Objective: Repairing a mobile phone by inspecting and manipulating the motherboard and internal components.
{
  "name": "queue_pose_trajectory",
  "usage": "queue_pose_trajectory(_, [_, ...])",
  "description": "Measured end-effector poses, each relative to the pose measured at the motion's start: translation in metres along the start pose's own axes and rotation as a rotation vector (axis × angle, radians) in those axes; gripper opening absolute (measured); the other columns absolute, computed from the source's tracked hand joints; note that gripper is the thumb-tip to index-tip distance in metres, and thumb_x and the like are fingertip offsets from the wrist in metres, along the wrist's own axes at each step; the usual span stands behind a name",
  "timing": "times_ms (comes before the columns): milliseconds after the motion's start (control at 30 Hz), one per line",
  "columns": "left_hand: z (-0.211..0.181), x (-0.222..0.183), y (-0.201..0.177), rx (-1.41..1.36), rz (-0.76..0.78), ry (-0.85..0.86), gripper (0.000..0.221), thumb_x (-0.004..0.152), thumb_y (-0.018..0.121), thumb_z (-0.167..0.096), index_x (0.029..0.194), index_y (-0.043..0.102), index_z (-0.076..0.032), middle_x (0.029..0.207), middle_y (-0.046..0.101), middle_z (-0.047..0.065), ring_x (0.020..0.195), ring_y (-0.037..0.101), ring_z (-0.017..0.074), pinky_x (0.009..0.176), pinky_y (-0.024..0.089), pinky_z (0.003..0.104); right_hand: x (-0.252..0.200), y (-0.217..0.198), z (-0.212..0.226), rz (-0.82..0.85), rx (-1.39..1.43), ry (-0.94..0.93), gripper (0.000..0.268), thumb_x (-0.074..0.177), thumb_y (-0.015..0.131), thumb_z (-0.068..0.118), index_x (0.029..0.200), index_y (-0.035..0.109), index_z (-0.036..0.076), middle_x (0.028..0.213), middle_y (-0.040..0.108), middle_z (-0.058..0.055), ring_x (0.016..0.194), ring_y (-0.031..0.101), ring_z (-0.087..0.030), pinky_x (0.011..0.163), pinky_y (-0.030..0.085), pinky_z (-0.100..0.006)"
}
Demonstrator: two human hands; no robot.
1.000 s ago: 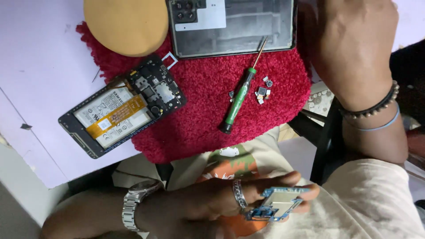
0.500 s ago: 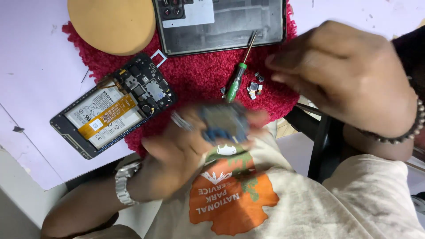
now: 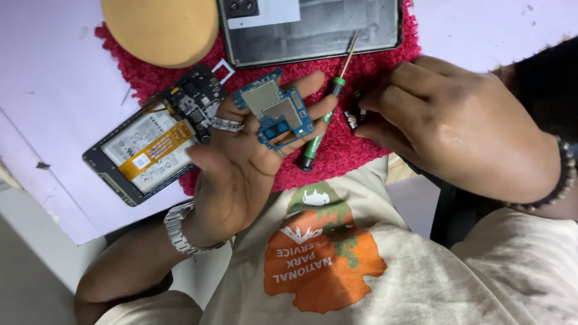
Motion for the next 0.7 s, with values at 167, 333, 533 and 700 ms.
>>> queue_pose_trajectory(167, [0.001, 0.006, -0.001, -0.014, -0.052, -0.054, 0.076, 0.109, 0.067, -0.069, 0.161, 0.046, -0.016, 0.177, 0.035, 0.035, 0.165, 0.041, 0.0573, 0.147, 0.032, 0.065, -0.008, 0.002, 0.002, 0.012, -0.142, 0.047, 0.036, 0.12, 0.07, 0.036, 0.098, 0.063, 0.008, 0.094, 0.061, -0.007, 0.085, 0.066, -0.029, 0.068, 0.059, -0.043])
queue_pose_trajectory(333, [0.004, 0.016, -0.004, 0.058, -0.18, -0.099, 0.079, 0.102, 0.069, -0.07, 0.149, 0.054, -0.008, 0.163, 0.052, 0.031, 0.15, 0.058, 0.0541, 0.133, 0.046, 0.061, -0.007, 0.0, 0.0, 0.019, -0.093, 0.071, 0.029, 0.119, 0.071, 0.029, 0.103, 0.065, 0.007, 0.09, 0.057, -0.009, 0.082, 0.063, -0.033, 0.07, 0.055, -0.045])
queue_pose_trajectory(533, [0.008, 0.01, -0.003, -0.017, -0.055, -0.035, 0.072, 0.107, 0.067, -0.07, 0.154, 0.05, -0.017, 0.176, 0.035, 0.033, 0.164, 0.042, 0.0527, 0.141, 0.037, 0.055, 0.013, -0.021, 0.019, -0.128, 0.256, -0.001, 0.01, 0.109, 0.074, 0.004, 0.108, 0.073, -0.005, 0.095, 0.063, -0.02, 0.084, 0.063, -0.036, 0.078, 0.053, -0.046])
queue_pose_trajectory(700, [0.007, 0.01, 0.003, -0.021, -0.021, -0.023, 0.078, 0.11, 0.064, -0.067, 0.16, 0.043, -0.011, 0.181, 0.027, 0.034, 0.171, 0.036, 0.0474, 0.148, 0.031, 0.055, 0.024, -0.033, 0.035, -0.281, 0.498, -0.012, 0.009, 0.103, 0.069, -0.006, 0.106, 0.074, -0.012, 0.106, 0.076, -0.027, 0.093, 0.076, -0.032, 0.084, 0.062, -0.038])
Point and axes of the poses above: each hand's wrist, its own x-axis towards the middle knuckle, its own y-axis out of the palm, z = x × y, the point moved 7 cm from there along x, towards the middle knuckle
